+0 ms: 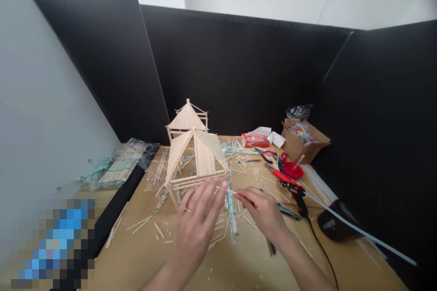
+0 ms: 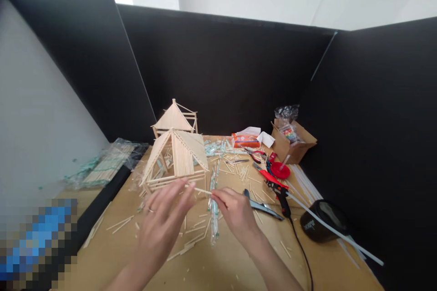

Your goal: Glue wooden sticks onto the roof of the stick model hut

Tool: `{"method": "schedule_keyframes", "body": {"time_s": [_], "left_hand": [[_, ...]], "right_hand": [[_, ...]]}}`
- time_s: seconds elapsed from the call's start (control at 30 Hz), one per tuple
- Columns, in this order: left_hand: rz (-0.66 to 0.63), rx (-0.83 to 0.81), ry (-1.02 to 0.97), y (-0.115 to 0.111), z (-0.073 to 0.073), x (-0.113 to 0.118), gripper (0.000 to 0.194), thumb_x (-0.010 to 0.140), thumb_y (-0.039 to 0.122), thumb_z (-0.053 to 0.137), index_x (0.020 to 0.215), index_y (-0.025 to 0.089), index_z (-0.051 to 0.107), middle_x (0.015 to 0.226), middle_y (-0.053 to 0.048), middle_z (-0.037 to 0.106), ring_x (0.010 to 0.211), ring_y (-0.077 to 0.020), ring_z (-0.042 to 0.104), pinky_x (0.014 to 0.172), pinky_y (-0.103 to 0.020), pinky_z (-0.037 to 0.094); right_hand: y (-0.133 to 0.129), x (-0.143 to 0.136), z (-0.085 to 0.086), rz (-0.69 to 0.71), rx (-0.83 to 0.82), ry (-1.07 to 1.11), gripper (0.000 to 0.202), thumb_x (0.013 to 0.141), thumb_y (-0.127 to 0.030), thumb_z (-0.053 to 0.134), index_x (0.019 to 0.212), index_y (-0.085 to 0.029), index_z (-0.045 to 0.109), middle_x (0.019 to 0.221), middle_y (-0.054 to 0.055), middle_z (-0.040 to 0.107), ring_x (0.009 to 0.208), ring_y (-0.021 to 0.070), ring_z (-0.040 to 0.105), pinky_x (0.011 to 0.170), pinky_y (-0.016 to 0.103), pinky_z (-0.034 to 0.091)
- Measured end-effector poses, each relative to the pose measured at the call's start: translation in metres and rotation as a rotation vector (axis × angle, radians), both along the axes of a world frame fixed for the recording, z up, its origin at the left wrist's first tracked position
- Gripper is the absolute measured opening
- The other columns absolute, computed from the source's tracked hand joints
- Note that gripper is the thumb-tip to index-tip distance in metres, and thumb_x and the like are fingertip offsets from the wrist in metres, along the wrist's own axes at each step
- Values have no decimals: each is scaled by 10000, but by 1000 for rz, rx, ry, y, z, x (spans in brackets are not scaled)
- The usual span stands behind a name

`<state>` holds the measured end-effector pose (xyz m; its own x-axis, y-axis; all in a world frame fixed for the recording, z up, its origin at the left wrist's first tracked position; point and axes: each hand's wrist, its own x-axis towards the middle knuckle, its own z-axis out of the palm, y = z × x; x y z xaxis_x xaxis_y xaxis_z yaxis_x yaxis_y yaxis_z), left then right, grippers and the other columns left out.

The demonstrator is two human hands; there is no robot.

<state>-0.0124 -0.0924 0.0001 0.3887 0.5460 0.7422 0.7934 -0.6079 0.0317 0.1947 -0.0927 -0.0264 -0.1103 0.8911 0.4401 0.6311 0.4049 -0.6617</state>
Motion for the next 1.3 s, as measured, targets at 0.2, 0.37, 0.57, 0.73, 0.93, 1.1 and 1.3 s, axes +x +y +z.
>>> {"method": "schedule_keyframes", "body": {"time_s": [0.2,0.37,0.57,0.73,0.93,1.1,1.3], "left_hand": [[-170,-243,37,-14,-40,14,332,927,74,400,1153,187,615,969,-64,701,861,-180,644,698,-263,477],[-136,-507,-274,-21,-54,16,223,933,149,446,1036,222,630,847,-33,644,749,-157,634,647,-240,469],[-186,-680,-608,-29,-33,12,184,935,208,472,993,242,643,759,1,571,681,-140,580,646,-236,448],[-220,-722,-724,-31,-29,8,169,935,212,486,969,252,647,759,7,613,666,-127,573,638,-227,433],[-363,-775,-793,-32,-24,11,176,933,202,503,950,262,667,740,11,629,613,-108,545,594,-216,410],[-476,-880,-848,-33,-21,17,192,934,199,496,918,256,679,765,-2,652,633,-110,554,580,-213,406],[-511,-881,-851,-35,-20,15,200,929,201,496,898,246,688,739,-5,642,570,-100,496,537,-208,382]], "right_hand": [[-25,30,-5,108,-200,-50,245,953,-357,522,983,-244,738,869,32,746,761,183,690,718,271,534],[-32,63,-57,-392,-493,-412,849,727,-514,733,1385,-49,466,1405,266,471,1319,431,393,1050,566,320],[-34,96,-95,-481,-639,-605,782,627,-302,775,1314,-45,505,1272,266,548,1193,453,490,989,523,349],[-44,96,-71,-423,-504,-550,382,730,-101,522,1109,-135,561,1076,143,615,1008,278,608,855,344,456],[-74,67,-23,-100,-50,-197,455,730,-131,525,1177,-216,507,1115,102,564,1046,259,579,888,369,484],[-71,45,-2,-23,124,-194,446,744,-165,571,1185,-213,531,1051,105,593,975,269,597,830,390,506],[-59,35,0,10,157,-188,445,717,-146,568,1157,-212,547,990,93,604,907,252,605,779,377,518]]}}
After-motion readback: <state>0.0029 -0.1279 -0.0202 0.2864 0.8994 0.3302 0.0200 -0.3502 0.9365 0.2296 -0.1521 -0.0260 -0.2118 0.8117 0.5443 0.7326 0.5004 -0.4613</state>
